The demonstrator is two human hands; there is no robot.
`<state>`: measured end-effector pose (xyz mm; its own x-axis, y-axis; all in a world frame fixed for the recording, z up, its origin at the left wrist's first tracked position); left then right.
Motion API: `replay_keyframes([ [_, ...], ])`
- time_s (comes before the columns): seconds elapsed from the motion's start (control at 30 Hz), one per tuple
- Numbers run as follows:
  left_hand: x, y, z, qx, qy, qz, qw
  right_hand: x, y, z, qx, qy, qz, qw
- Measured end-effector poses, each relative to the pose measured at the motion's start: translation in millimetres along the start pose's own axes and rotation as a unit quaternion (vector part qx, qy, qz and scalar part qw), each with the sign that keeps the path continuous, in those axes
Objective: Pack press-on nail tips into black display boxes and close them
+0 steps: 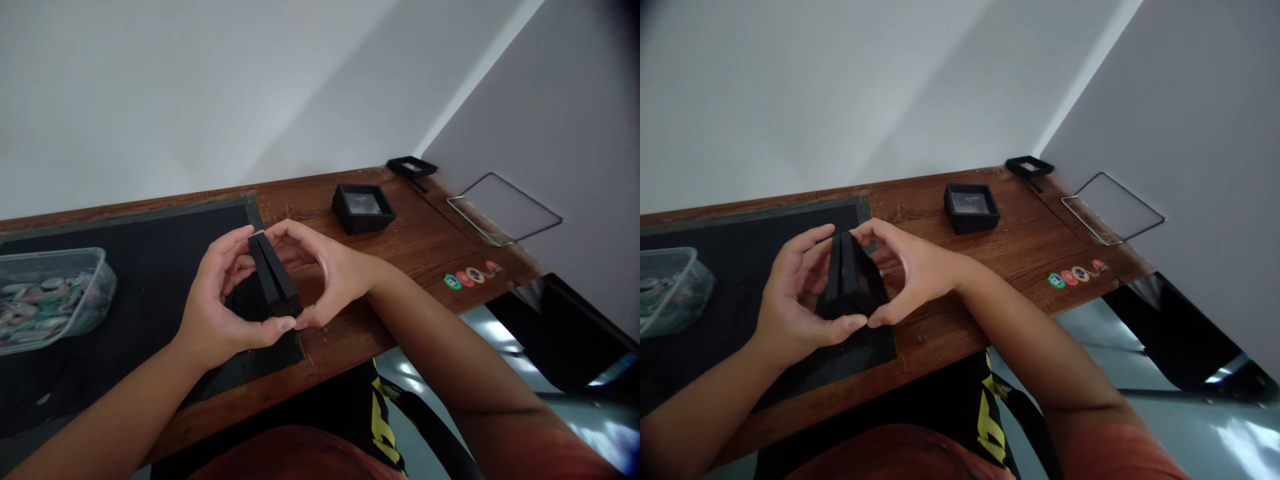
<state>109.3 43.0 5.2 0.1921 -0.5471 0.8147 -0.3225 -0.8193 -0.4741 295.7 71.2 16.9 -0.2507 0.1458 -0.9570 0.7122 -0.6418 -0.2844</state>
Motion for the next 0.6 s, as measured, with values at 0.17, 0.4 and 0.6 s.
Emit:
replay_keyframes([
  [0.17, -0.8, 1.8, -2.7, 0.008, -0.019, -0.012, 1.0, -2.0, 0.0, 1.5, 0.0, -0.011, -0.006, 1.0],
  [0.4, 1.7, 3.4, -4.2, 0.013, -0.013, 0.022, 1.0, -12.0, -1.8, 6.2, -0.011, -0.014, -0.058, 0.998],
  [0.6, 1.7, 0.7, -5.3, -0.016, -0.033, -0.003, 0.999, -7.8, -1.2, 3.8, 0.001, -0.013, -0.008, 1.0],
])
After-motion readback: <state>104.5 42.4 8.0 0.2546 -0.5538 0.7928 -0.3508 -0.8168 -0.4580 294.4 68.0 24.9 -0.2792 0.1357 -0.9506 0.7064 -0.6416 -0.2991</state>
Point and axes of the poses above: each hand's wrist, its own y-axis away from the middle knuckle, its own z-axis out of the palm, x = y × z, the point moved 4 cm from there along -y, towards the middle knuckle, and after that the axes turned 13 degrees about -y, right-handed, at the moved point
